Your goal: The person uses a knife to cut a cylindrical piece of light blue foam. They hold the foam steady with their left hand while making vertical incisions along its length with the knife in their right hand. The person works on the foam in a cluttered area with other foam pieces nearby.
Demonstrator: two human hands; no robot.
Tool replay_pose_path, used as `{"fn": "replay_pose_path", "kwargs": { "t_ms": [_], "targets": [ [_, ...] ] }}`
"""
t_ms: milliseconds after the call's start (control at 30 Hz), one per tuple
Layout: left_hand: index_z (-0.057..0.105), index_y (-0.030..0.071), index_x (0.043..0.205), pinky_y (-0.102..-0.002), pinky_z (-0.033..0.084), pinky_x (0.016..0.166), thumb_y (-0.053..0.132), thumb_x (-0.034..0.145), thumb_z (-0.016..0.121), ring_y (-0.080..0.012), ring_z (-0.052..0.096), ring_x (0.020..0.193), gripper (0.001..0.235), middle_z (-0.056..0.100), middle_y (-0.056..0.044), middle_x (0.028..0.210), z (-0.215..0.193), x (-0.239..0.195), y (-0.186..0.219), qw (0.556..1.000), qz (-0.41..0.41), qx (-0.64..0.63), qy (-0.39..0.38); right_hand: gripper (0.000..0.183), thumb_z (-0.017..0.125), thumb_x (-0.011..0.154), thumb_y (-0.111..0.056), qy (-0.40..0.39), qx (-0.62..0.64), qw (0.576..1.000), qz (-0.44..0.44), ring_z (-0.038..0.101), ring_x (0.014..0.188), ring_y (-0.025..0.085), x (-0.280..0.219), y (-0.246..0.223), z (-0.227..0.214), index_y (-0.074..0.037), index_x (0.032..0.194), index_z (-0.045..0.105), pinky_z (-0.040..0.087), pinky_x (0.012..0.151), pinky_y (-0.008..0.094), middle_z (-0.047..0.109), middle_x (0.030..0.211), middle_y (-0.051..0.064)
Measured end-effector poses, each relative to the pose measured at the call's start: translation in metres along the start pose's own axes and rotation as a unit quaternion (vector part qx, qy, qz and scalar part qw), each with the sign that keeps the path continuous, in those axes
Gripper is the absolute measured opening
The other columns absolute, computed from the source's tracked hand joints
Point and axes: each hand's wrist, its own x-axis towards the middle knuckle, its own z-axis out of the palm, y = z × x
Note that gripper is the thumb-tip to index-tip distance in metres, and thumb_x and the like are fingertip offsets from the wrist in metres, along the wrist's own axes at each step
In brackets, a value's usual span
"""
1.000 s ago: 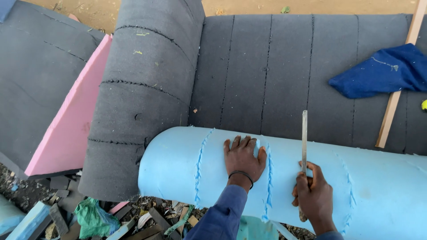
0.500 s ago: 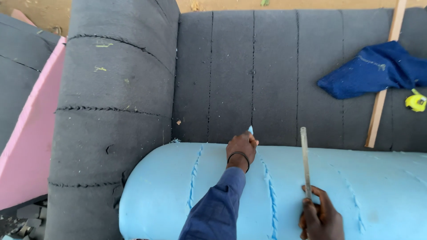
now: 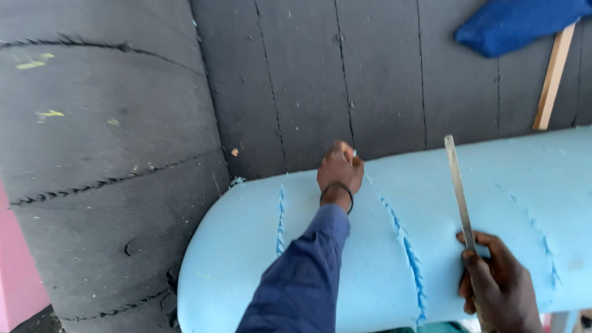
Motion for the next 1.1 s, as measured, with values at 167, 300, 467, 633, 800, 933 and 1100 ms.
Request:
{"fn": "replay_pose_path", "kwargs": {
  "t_ms": [167,300,467,633,800,933,1100],
  "targets": [
    [0.072,0.026,0.113,-0.059,0.062,0.073,0.019,0.112,0.071,-0.0392,0.079,0.098,0.007,0.083,-0.008,0.109,0.008,0.022,-0.006,0.999,0.007,0.05,-0.003,0.034,0.057,0.122,-0.014,-0.043,0.014,0.999,-0.016,0.047,0.04,0.046,0.011,0.018,-0.011,0.002,0.147,0.072,0.042,0.038,0.055,0.058,0.06,0.039],
    [0.072,0.027,0.095,-0.059,0.05,0.07,0.052,0.118,0.061,-0.036,0.068,0.085,0.036,0.073,-0.009,0.092,0.028,0.05,-0.029,0.991,0.01,0.135,0.014,0.033,0.055,0.122,-0.009,-0.066,0.02,0.997,-0.024,0.046,0.039,0.046,0.013,0.005,-0.013,0.002,0.147,0.072,0.043,0.04,0.056,0.061,0.059,0.042],
    [0.062,0.022,0.067,-0.062,0.051,0.065,0.072,0.11,0.065,-0.0357,0.068,0.085,0.067,0.067,-0.007,0.077,0.039,0.065,-0.038,0.987,0.01,0.152,0.051,0.034,0.052,0.129,-0.015,-0.079,-0.014,0.994,0.078,0.049,0.054,0.055,0.011,-0.057,-0.018,0.003,0.149,0.073,0.039,0.054,0.062,0.062,0.073,0.046],
    [0.082,0.024,0.127,-0.06,0.071,0.096,0.046,0.106,0.085,-0.0379,0.075,0.119,0.031,0.082,-0.006,0.127,0.039,0.058,-0.033,0.969,-0.018,0.213,-0.121,0.051,0.048,0.121,-0.025,-0.138,-0.394,0.909,-0.022,0.085,0.076,0.037,0.034,-0.135,0.005,-0.034,0.171,0.057,0.066,0.086,0.053,0.093,0.118,0.006],
    [0.055,0.023,0.167,-0.062,0.062,0.112,0.029,0.118,0.055,-0.0432,0.067,0.137,0.05,0.065,-0.01,0.161,0.039,0.077,-0.031,0.939,-0.018,0.261,-0.223,0.071,0.053,0.11,-0.024,-0.165,-0.512,0.822,-0.186,0.089,0.084,0.038,0.095,-0.152,0.043,-0.037,0.179,0.047,0.064,0.096,0.055,0.085,0.134,0.013],
    [0.041,0.026,0.182,-0.065,0.06,0.118,0.024,0.119,0.045,-0.0459,0.064,0.144,0.063,0.055,-0.01,0.175,0.037,0.083,-0.033,0.923,-0.049,0.268,-0.272,0.058,0.05,0.115,-0.025,-0.218,-0.568,0.789,-0.086,0.084,0.084,0.027,0.085,-0.184,0.08,-0.046,0.168,0.063,0.062,0.089,0.044,0.088,0.127,0.012],
    [0.042,0.025,0.181,-0.064,0.059,0.119,0.025,0.119,0.045,-0.0452,0.063,0.145,0.062,0.056,-0.01,0.175,0.035,0.091,-0.029,0.928,-0.067,0.253,-0.266,0.062,0.049,0.115,-0.018,-0.252,-0.578,0.775,-0.04,0.084,0.085,0.025,0.108,-0.184,0.103,-0.047,0.167,0.066,0.052,0.078,0.039,0.091,0.119,0.015]
  ]
}}
